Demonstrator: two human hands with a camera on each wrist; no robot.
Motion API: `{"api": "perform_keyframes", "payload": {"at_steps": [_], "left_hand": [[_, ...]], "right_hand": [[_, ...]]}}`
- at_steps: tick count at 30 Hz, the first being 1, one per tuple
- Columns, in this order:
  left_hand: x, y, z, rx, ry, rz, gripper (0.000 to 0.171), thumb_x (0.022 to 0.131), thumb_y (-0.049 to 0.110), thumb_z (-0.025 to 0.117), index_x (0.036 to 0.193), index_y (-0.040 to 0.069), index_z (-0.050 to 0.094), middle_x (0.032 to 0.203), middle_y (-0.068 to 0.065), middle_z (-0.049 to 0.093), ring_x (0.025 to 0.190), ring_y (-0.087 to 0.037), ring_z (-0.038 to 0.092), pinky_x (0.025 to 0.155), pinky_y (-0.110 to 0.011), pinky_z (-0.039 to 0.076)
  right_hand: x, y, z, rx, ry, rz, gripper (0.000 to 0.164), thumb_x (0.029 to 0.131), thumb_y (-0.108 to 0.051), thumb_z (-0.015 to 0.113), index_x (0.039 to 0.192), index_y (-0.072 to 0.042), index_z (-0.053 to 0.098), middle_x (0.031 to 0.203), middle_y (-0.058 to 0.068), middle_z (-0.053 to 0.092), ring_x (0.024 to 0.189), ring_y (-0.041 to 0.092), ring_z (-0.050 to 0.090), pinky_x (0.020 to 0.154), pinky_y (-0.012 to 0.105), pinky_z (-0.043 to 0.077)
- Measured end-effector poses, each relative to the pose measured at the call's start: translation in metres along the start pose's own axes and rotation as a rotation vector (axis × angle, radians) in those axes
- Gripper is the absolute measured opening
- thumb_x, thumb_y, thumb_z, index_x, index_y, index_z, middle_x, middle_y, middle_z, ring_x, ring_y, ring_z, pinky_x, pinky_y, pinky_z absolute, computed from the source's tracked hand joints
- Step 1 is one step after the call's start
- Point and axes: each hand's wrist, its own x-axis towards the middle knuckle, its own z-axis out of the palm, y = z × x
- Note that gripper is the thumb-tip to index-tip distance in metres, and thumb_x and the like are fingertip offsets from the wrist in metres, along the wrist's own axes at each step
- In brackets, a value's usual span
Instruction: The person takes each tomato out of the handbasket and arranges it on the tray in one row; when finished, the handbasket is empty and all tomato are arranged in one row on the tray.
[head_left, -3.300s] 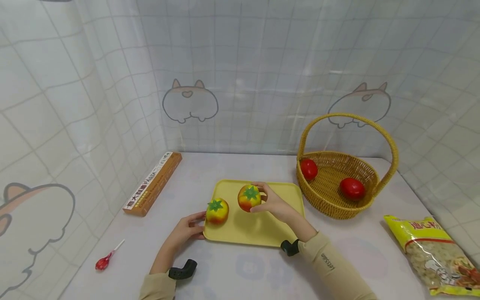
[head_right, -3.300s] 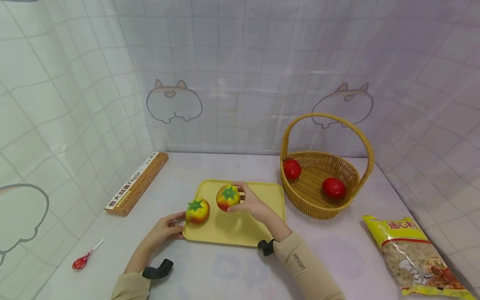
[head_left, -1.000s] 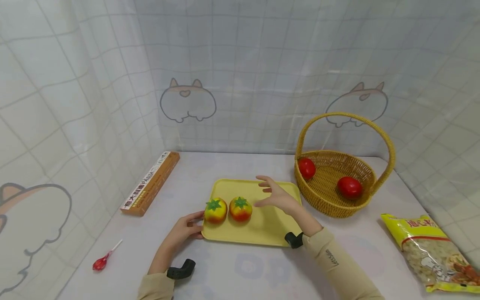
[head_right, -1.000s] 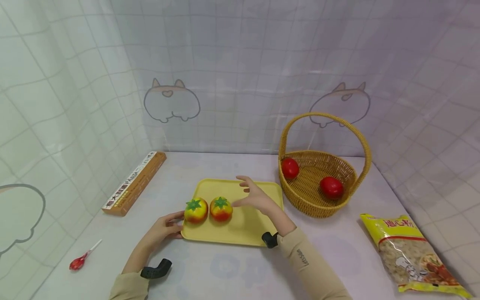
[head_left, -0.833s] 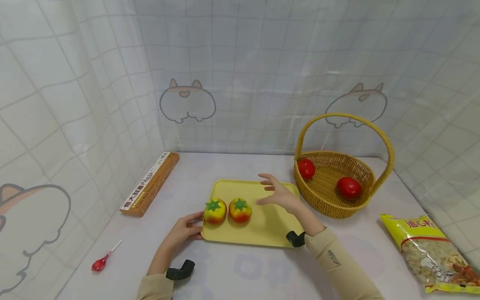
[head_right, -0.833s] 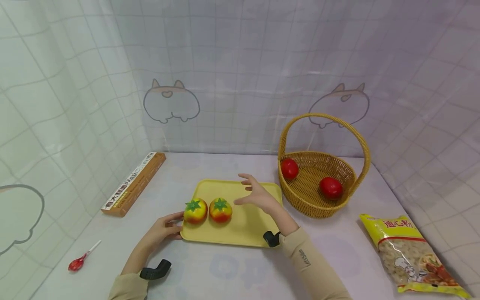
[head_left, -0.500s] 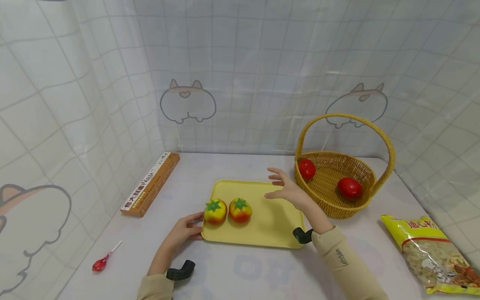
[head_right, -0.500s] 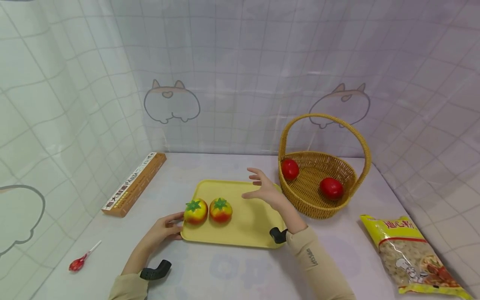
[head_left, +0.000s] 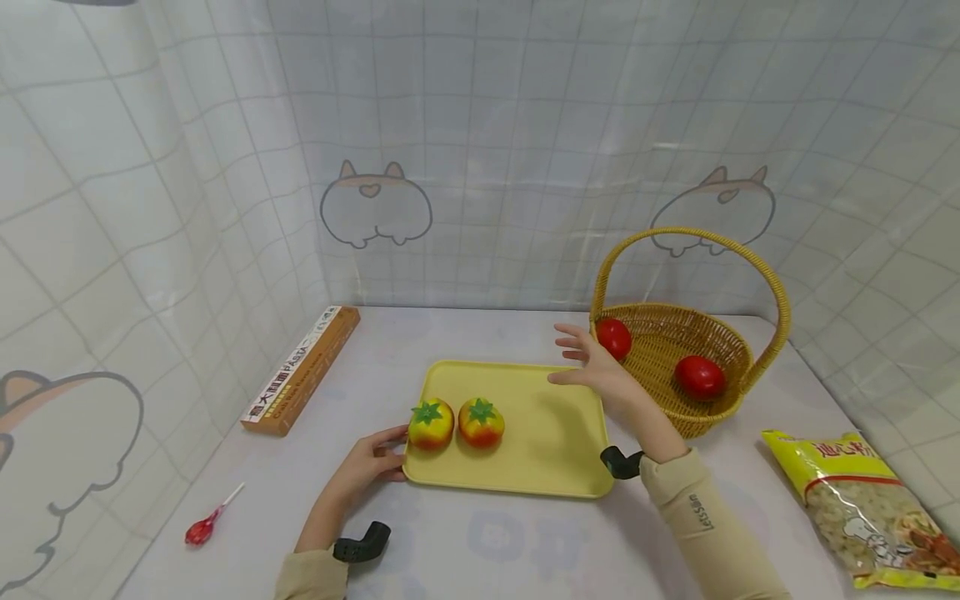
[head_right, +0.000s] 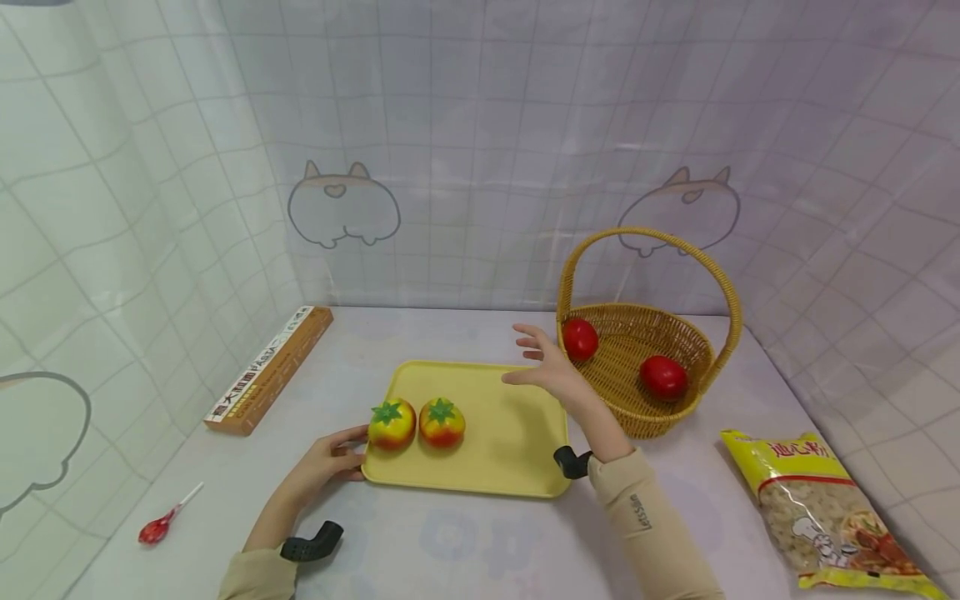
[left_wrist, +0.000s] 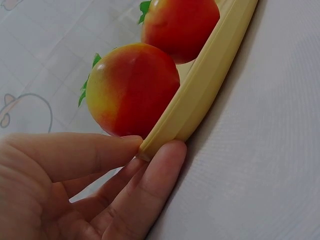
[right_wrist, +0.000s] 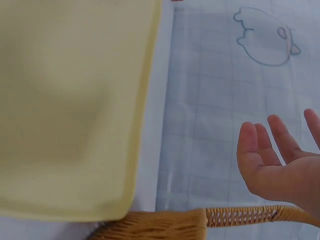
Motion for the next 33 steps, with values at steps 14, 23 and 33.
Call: {"api": "perform_keyframes", "payload": {"at_steps": [14,23,33], "left_hand": [[0.001,-0.005,-0.001,-0.015,-0.005,0.024,0.061,0.084,0.004,0.062,0.138,-0.006,0.036,0.131,-0.028,0.043,0.075,-0.017,0.061,0.069,-0.029,0.056],[0.003,-0.007,-0.003,-0.011,-0.004,0.022,0.06,0.085,0.005,0.062,0.138,-0.005,0.036,0.132,-0.028,0.043,0.074,-0.018,0.061,0.069,-0.029,0.056],[0.003,-0.008,-0.002,-0.003,-0.01,0.015,0.061,0.084,0.007,0.063,0.138,-0.004,0.038,0.132,-0.027,0.043,0.077,-0.019,0.061,0.071,-0.03,0.056]], "right_hand": [[-0.004,-0.001,-0.043,0.025,0.092,-0.095,0.076,0.084,-0.009,0.065,0.146,-0.012,0.021,0.147,0.018,0.022,0.134,0.038,0.019,0.105,0.057,0.026],[-0.005,0.006,-0.068,0.002,0.226,-0.059,0.075,0.085,-0.017,0.066,0.146,-0.015,0.023,0.147,0.018,0.024,0.135,0.035,0.02,0.108,0.058,0.019],[0.009,0.025,-0.083,0.02,0.246,-0.022,0.076,0.087,-0.013,0.063,0.148,-0.013,0.018,0.149,0.022,0.016,0.135,0.04,0.014,0.109,0.057,0.017]]}}
